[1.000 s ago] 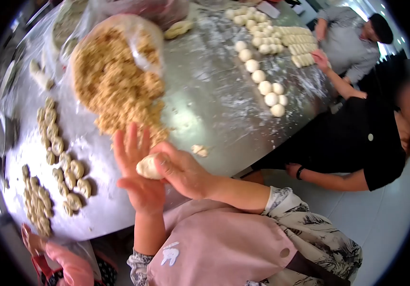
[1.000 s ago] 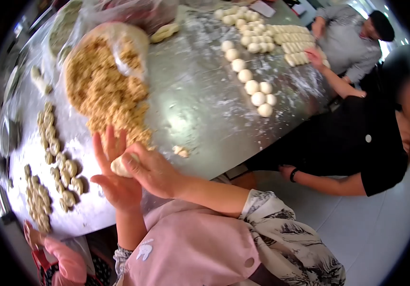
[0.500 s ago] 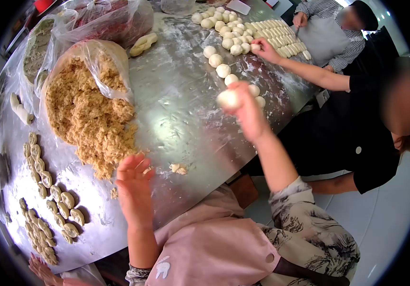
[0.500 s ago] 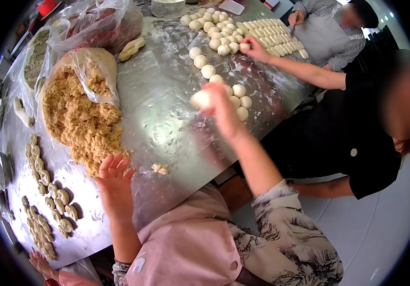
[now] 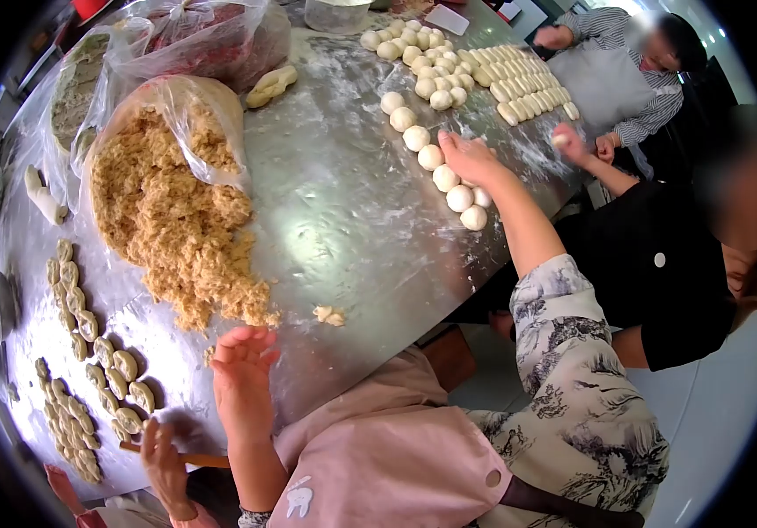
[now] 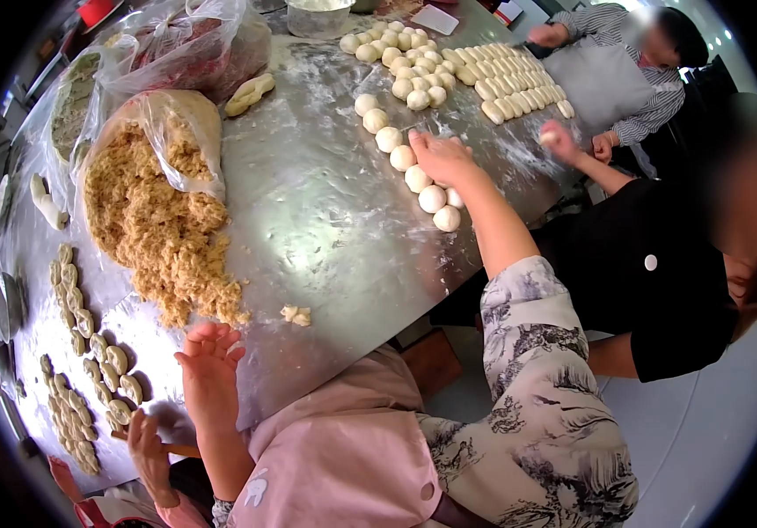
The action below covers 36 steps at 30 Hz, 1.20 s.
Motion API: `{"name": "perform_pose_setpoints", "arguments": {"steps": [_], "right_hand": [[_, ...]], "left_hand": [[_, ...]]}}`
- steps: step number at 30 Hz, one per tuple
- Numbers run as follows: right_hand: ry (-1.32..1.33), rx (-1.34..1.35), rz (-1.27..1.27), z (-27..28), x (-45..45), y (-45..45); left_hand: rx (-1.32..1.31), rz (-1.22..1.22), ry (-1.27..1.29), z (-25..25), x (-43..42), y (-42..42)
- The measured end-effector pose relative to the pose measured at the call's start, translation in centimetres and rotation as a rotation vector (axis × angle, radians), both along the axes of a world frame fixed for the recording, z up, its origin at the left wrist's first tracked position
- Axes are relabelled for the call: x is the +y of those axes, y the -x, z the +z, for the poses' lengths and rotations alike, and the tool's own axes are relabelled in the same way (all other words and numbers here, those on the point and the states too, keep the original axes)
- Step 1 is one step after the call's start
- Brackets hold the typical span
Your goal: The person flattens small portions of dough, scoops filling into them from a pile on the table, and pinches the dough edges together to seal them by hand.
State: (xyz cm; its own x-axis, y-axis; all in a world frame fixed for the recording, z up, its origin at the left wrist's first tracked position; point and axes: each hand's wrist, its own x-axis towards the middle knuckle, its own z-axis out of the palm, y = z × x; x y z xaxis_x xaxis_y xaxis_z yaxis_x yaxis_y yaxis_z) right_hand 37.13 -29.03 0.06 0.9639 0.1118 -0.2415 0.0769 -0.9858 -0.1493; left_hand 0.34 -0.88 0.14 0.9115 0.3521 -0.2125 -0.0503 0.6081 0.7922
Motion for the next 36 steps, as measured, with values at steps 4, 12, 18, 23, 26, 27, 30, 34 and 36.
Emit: {"name": "perform_pose_setpoints", "arguments": {"steps": [4, 12, 18, 23, 26, 27, 30, 34, 36], "right_hand": [[-0.203, -0.215, -0.023, 0.7, -1.3, 0.0], [-0.917, -0.202, 0.150, 1.9, 8.0, 10.8], [-0.759, 0.038, 0.912, 1.0, 17.9, 21.6], [-0.679, -0.038, 0.853, -3.5, 20.2, 23.0], [-0.706, -0.002, 0.792, -2.1, 20.2, 23.0], [-0.760, -0.011, 0.787, -2.0, 20.0, 22.8], [-0.857, 0.078, 0.627, -0.1, 20.0, 23.3], [-0.858, 0.008, 0.653, -2.6, 20.2, 22.6], [-0.751, 0.051, 0.628, -2.5, 19.9, 22.3]], "left_hand": [[0.035, 0.080, -0.050, 0.2, 0.7, 2.1], [0.446, 0.638, -0.802, -1.9, 3.5, 8.8], [0.599, 0.863, -1.195, -2.7, 5.3, 12.4], [0.862, 0.961, -1.258, -2.9, 6.2, 14.1], [0.991, 1.028, -1.227, -3.5, 6.9, 14.8], [0.999, 1.015, -1.266, -4.0, 7.4, 15.1], [1.081, 0.913, -1.134, -3.5, 8.0, 14.6], [1.168, 0.711, -1.288, -3.0, 8.6, 13.9], [1.017, 0.715, -1.316, -3.2, 8.8, 13.3]]}}
